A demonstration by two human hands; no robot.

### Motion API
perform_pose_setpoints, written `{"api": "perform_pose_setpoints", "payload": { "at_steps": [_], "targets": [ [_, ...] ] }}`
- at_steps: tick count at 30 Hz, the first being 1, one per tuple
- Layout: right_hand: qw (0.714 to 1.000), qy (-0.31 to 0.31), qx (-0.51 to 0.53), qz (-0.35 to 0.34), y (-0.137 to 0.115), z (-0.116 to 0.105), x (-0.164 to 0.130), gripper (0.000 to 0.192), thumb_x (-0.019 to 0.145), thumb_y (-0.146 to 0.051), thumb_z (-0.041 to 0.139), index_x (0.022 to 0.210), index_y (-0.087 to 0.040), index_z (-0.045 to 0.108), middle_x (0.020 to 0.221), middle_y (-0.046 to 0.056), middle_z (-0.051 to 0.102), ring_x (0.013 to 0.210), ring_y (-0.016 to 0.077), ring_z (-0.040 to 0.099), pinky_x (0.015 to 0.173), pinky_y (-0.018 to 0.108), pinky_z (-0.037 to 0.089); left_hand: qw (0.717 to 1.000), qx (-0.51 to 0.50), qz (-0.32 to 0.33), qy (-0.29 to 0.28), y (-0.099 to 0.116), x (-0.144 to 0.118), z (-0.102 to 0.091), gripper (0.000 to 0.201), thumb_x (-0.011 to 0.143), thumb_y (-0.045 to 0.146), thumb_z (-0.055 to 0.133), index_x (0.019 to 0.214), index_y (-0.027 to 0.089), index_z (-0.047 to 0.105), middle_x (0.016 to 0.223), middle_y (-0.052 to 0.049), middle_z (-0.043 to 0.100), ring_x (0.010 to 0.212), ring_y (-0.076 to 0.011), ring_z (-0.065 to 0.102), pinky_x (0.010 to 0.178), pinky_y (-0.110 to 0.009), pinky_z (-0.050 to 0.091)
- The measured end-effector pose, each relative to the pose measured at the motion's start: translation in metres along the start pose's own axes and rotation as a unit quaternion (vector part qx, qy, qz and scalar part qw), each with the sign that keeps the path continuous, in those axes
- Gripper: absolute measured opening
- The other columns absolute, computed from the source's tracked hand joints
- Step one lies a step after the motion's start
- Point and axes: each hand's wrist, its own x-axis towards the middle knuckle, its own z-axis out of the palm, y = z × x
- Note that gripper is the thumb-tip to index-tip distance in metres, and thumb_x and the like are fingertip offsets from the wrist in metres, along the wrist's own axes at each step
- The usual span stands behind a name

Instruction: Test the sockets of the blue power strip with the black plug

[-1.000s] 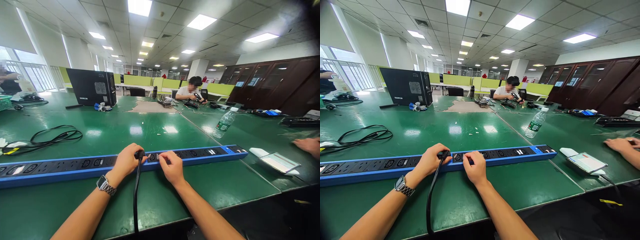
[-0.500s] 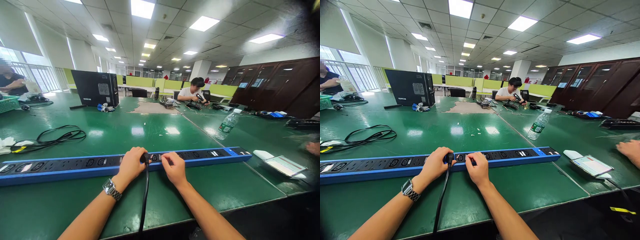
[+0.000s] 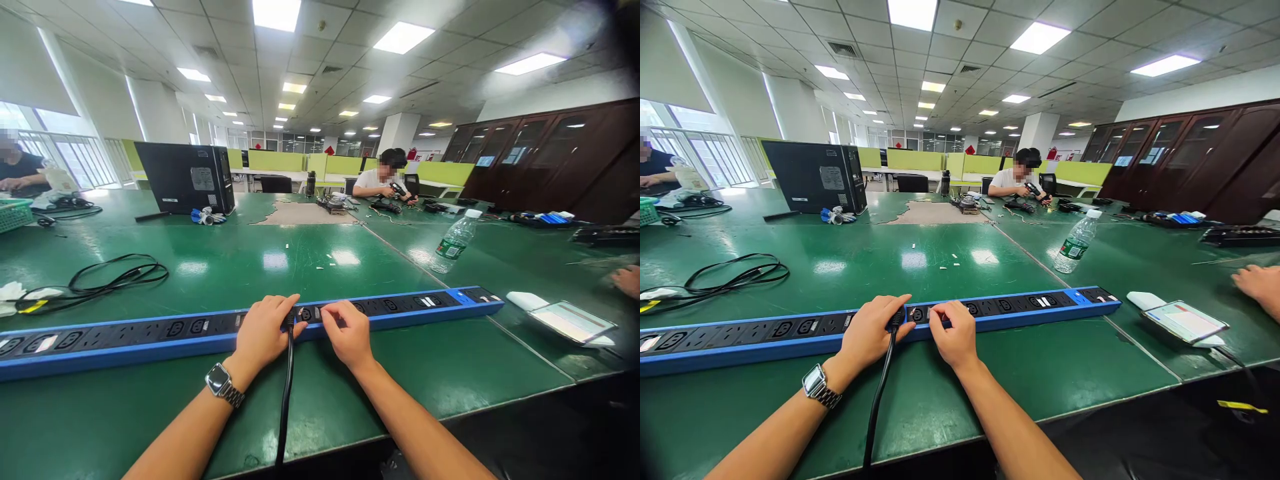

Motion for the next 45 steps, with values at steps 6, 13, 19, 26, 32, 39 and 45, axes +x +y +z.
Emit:
{"api": "perform_pose_setpoints", "payload": {
  "at_steps": [6, 13, 19, 26, 32, 39, 45],
  "targets": [
    [1.0, -0.004, -0.004, 0.004, 0.0, -0.001, 0.0, 0.019, 0.087, -0.024, 0.053, 0.07, -0.021, 0.063, 0.065, 0.001, 0.064, 0.062, 0.0149, 0.055, 0.061, 0.029, 0.044, 1.0, 0.001, 0.012, -0.023, 0.0, -0.002, -0.002, 0.052, 0.076, 0.042, 0.076, 0.12, 0.023, 0.056, 0.117, -0.009, 0.065, 0.108, -0.0266, 0.057, 0.092, -0.041, 0.045],
    [1.0, -0.004, -0.007, -0.001, -0.001, -0.001, -0.001, 0.019, 0.087, -0.022, 0.054, 0.07, -0.021, 0.063, 0.064, 0.0, 0.064, 0.061, 0.0147, 0.055, 0.061, 0.028, 0.043, 0.999, 0.008, 0.023, -0.024, 0.0, -0.003, -0.002, 0.046, 0.075, 0.034, 0.078, 0.115, 0.024, 0.056, 0.119, -0.007, 0.066, 0.107, -0.0264, 0.059, 0.09, -0.041, 0.047],
    [1.0, -0.003, -0.009, 0.0, -0.001, -0.001, -0.001, 0.019, 0.086, -0.022, 0.053, 0.07, -0.021, 0.062, 0.064, 0.0, 0.064, 0.061, 0.0148, 0.055, 0.06, 0.028, 0.043, 1.0, -0.008, 0.013, -0.006, -0.001, -0.005, 0.0, 0.041, 0.079, 0.038, 0.074, 0.114, 0.024, 0.059, 0.115, -0.007, 0.068, 0.104, -0.025, 0.061, 0.09, -0.04, 0.047],
    [1.0, -0.003, -0.007, 0.001, 0.0, -0.001, -0.001, 0.019, 0.087, -0.023, 0.053, 0.07, -0.021, 0.063, 0.064, 0.0, 0.064, 0.06, 0.0148, 0.055, 0.061, 0.028, 0.043, 1.0, -0.003, -0.001, 0.029, -0.002, -0.008, 0.004, 0.04, 0.091, 0.04, 0.058, 0.126, 0.021, 0.056, 0.116, -0.009, 0.068, 0.105, -0.0248, 0.061, 0.091, -0.04, 0.047],
    [1.0, 0.0, -0.001, 0.002, 0.0, -0.001, 0.0, 0.02, 0.087, -0.023, 0.054, 0.07, -0.021, 0.063, 0.064, 0.0, 0.064, 0.06, 0.0147, 0.055, 0.06, 0.028, 0.043, 0.999, 0.003, -0.002, 0.047, -0.002, -0.008, 0.007, 0.03, 0.093, 0.033, 0.055, 0.12, 0.022, 0.061, 0.111, -0.008, 0.071, 0.101, -0.0235, 0.063, 0.088, -0.039, 0.048],
    [1.0, -0.001, -0.006, -0.001, 0.0, -0.001, -0.001, 0.019, 0.087, -0.022, 0.054, 0.07, -0.021, 0.063, 0.064, 0.0, 0.064, 0.06, 0.0145, 0.055, 0.061, 0.028, 0.043, 0.998, 0.003, -0.044, 0.05, 0.0, -0.007, 0.007, 0.03, 0.094, 0.034, 0.053, 0.121, 0.023, 0.061, 0.112, -0.007, 0.071, 0.103, -0.0235, 0.064, 0.092, -0.039, 0.046],
    [1.0, 0.002, -0.003, 0.0, 0.002, 0.001, -0.002, 0.019, 0.087, -0.022, 0.054, 0.069, -0.02, 0.062, 0.064, 0.0, 0.063, 0.06, 0.0142, 0.054, 0.061, 0.027, 0.042, 0.998, 0.006, -0.041, 0.045, 0.0, -0.008, 0.007, 0.029, 0.096, 0.034, 0.049, 0.119, 0.02, 0.06, 0.114, -0.008, 0.071, 0.102, -0.0231, 0.066, 0.091, -0.04, 0.046]
  ]
}}
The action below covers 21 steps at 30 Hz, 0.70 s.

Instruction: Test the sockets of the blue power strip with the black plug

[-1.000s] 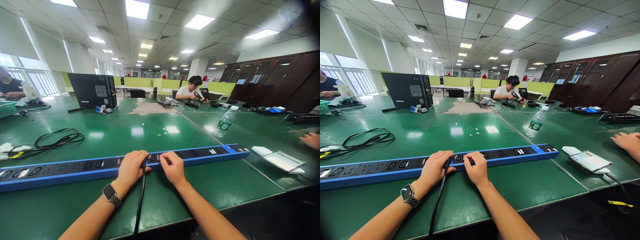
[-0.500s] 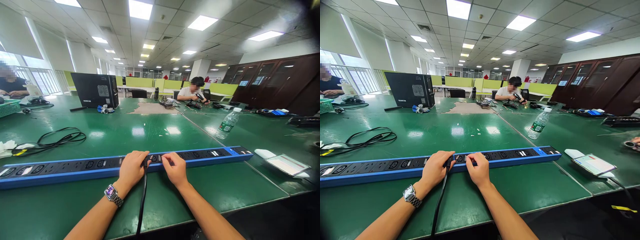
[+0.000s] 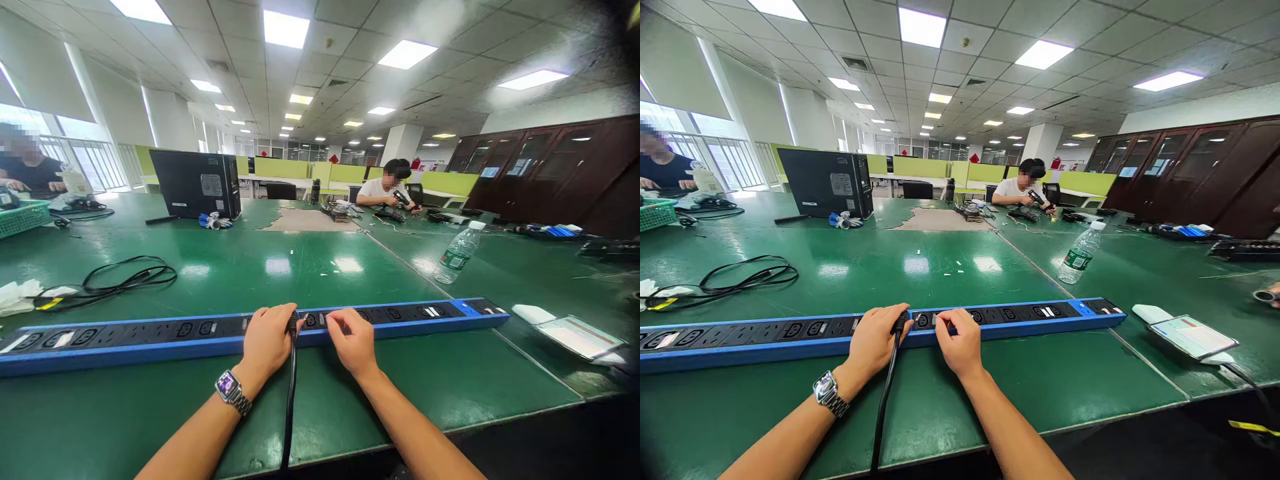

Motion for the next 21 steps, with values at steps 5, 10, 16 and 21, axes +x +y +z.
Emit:
{"api": "perform_pose_setpoints", "payload": {
  "at_steps": [5, 10, 16, 21],
  "targets": [
    [1.0, 0.0, 0.009, 0.004, -0.0001, -0.0003, 0.0001, 0.018, 0.087, -0.022, 0.055, 0.07, -0.02, 0.062, 0.064, 0.0, 0.063, 0.06, 0.0139, 0.055, 0.061, 0.026, 0.042, 1.0, 0.002, 0.005, 0.005, -0.0008, 0.0009, 0.0003, 0.026, 0.095, 0.032, 0.05, 0.116, 0.021, 0.061, 0.109, -0.007, 0.073, 0.097, -0.0224, 0.067, 0.09, -0.039, 0.046],
    [1.0, 0.0, 0.009, 0.009, -0.0006, -0.0016, 0.0, 0.018, 0.086, -0.022, 0.055, 0.07, -0.02, 0.063, 0.064, 0.0, 0.063, 0.06, 0.014, 0.055, 0.061, 0.026, 0.043, 1.0, -0.02, 0.0, 0.011, -0.003, 0.0036, -0.0018, 0.021, 0.089, 0.032, 0.062, 0.108, 0.024, 0.065, 0.101, -0.004, 0.075, 0.091, -0.0217, 0.069, 0.085, -0.035, 0.048],
    [1.0, 0.006, 0.01, 0.006, -0.0011, -0.0013, 0.0005, 0.018, 0.086, -0.021, 0.055, 0.07, -0.02, 0.063, 0.064, 0.0, 0.063, 0.06, 0.0137, 0.055, 0.059, 0.026, 0.042, 0.999, -0.044, 0.004, 0.031, -0.0046, 0.0034, -0.0012, 0.019, 0.084, 0.032, 0.068, 0.102, 0.025, 0.068, 0.097, -0.001, 0.076, 0.089, -0.0206, 0.069, 0.082, -0.033, 0.049],
    [1.0, 0.007, 0.01, 0.002, -0.0013, -0.0013, 0.0017, 0.018, 0.086, -0.021, 0.055, 0.069, -0.019, 0.063, 0.064, 0.0, 0.063, 0.059, 0.0133, 0.054, 0.06, 0.026, 0.042, 0.999, -0.034, 0.001, 0.04, -0.0018, 0.003, -0.0004, 0.02, 0.084, 0.032, 0.068, 0.102, 0.025, 0.069, 0.097, -0.002, 0.076, 0.09, -0.0209, 0.069, 0.082, -0.033, 0.05]
  ]
}}
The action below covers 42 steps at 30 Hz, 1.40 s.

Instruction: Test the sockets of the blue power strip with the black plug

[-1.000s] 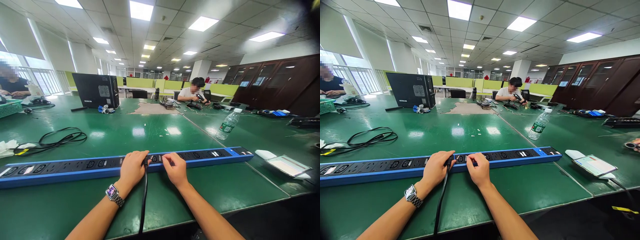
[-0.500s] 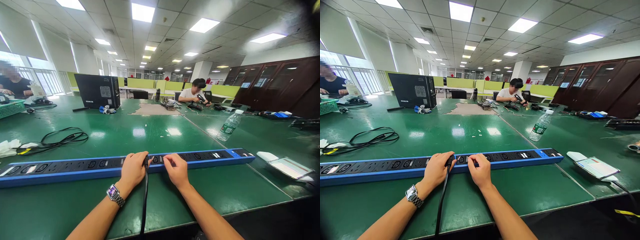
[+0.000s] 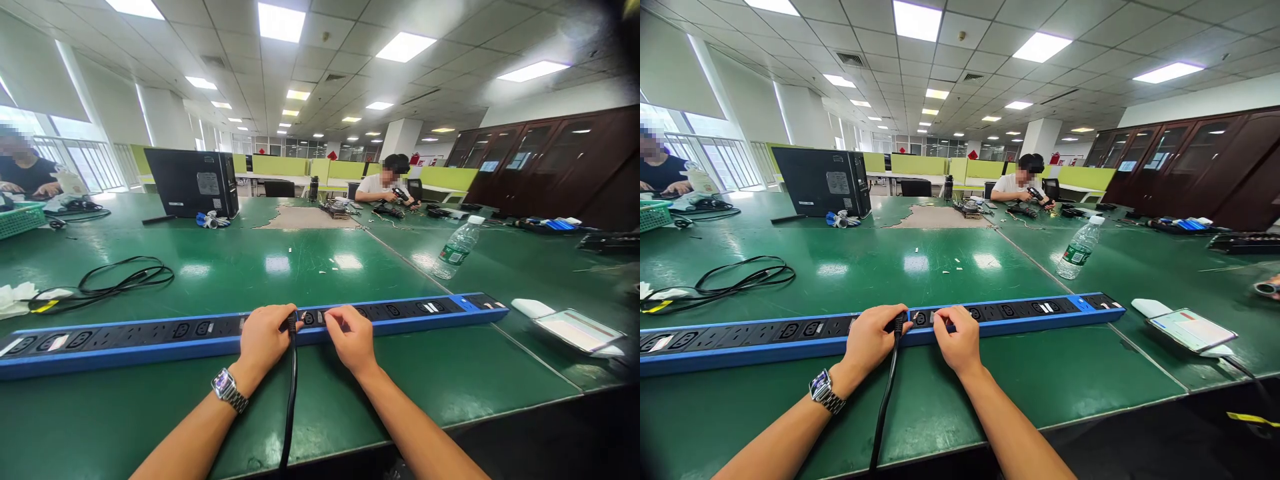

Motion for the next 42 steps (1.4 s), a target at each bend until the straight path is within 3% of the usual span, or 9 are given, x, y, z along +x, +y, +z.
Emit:
{"api": "perform_pose_setpoints", "payload": {
  "at_steps": [11, 26, 34, 42],
  "targets": [
    [1.0, -0.007, -0.002, 0.007, 0.0004, -0.0005, -0.0008, 0.018, 0.086, -0.022, 0.055, 0.069, -0.02, 0.062, 0.064, 0.0, 0.063, 0.06, 0.0136, 0.055, 0.06, 0.026, 0.042, 1.0, 0.013, -0.009, -0.012, 0.0016, -0.001, -0.0006, 0.017, 0.088, 0.03, 0.061, 0.103, 0.025, 0.066, 0.093, -0.001, 0.075, 0.084, -0.0202, 0.067, 0.075, -0.03, 0.05],
    [1.0, -0.004, 0.001, 0.011, -0.0019, -0.0014, 0.0015, 0.019, 0.085, -0.022, 0.054, 0.069, -0.02, 0.063, 0.063, -0.001, 0.064, 0.058, 0.0136, 0.055, 0.059, 0.026, 0.042, 0.999, 0.01, -0.018, 0.026, -0.0002, -0.0018, 0.0046, 0.02, 0.084, 0.029, 0.063, 0.102, 0.026, 0.069, 0.098, -0.001, 0.076, 0.09, -0.0198, 0.069, 0.082, -0.029, 0.053],
    [1.0, -0.012, -0.002, 0.022, -0.0019, -0.0022, 0.0015, 0.021, 0.086, -0.024, 0.052, 0.069, -0.021, 0.063, 0.064, 0.0, 0.064, 0.06, 0.0144, 0.055, 0.06, 0.027, 0.043, 0.999, 0.021, -0.014, 0.02, 0.0, -0.0039, 0.0042, 0.021, 0.087, 0.037, 0.063, 0.104, 0.026, 0.068, 0.095, -0.001, 0.076, 0.085, -0.0185, 0.069, 0.074, -0.027, 0.051],
    [1.0, -0.015, -0.007, 0.018, -0.0003, -0.0023, 0.0008, 0.02, 0.086, -0.023, 0.053, 0.069, -0.02, 0.063, 0.063, 0.0, 0.063, 0.06, 0.0142, 0.055, 0.06, 0.027, 0.043, 0.998, 0.036, -0.026, 0.038, 0.0029, -0.0028, 0.0053, 0.022, 0.085, 0.031, 0.062, 0.104, 0.025, 0.07, 0.09, -0.001, 0.076, 0.079, -0.0187, 0.069, 0.073, -0.027, 0.051]
  ]
}}
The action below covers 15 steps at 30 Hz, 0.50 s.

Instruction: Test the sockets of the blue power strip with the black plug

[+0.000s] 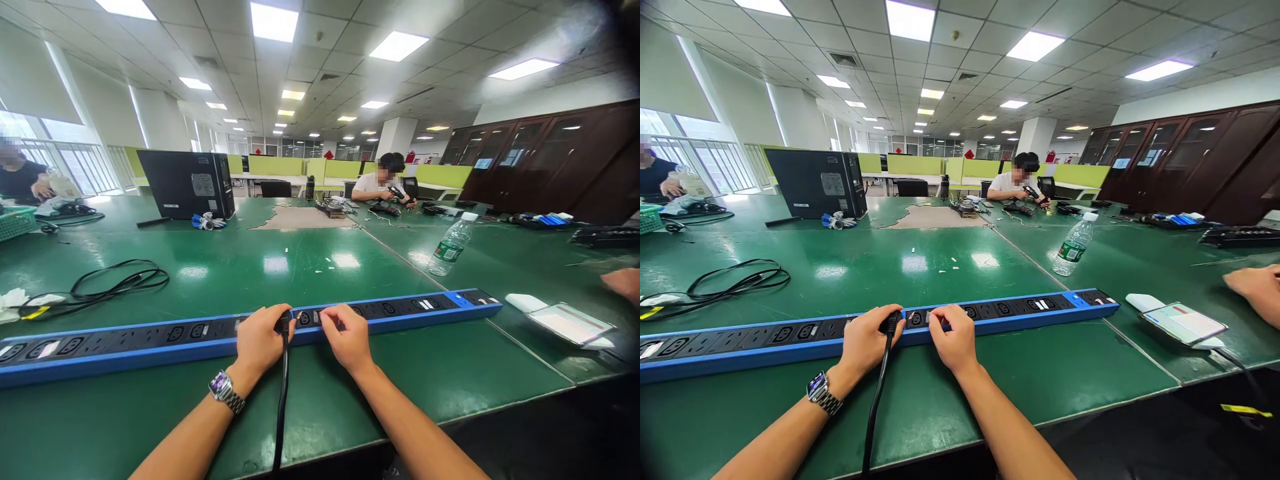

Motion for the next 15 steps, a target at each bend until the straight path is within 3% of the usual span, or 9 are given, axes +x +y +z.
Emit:
{"api": "perform_pose_setpoints", "payload": {
  "at_steps": [10, 15],
  "targets": [
    [1.0, -0.002, -0.001, -0.002, 0.0, 0.001, -0.0005, 0.02, 0.086, -0.023, 0.054, 0.069, -0.02, 0.063, 0.064, 0.0, 0.064, 0.06, 0.0143, 0.055, 0.06, 0.027, 0.043, 0.999, -0.007, 0.0, -0.031, 0.0025, 0.004, -0.0081, 0.026, 0.086, 0.036, 0.064, 0.11, 0.028, 0.07, 0.091, -0.002, 0.077, 0.078, -0.0195, 0.07, 0.076, -0.029, 0.054],
    [1.0, -0.004, -0.003, -0.002, 0.0008, 0.0019, -0.0012, 0.02, 0.087, -0.024, 0.053, 0.07, -0.021, 0.063, 0.065, 0.0, 0.064, 0.061, 0.0146, 0.056, 0.061, 0.027, 0.044, 0.999, -0.004, -0.004, -0.031, 0.0018, 0.0033, -0.0078, 0.026, 0.085, 0.033, 0.065, 0.109, 0.025, 0.071, 0.088, -0.003, 0.076, 0.076, -0.0198, 0.069, 0.069, -0.028, 0.052]
  ]
}}
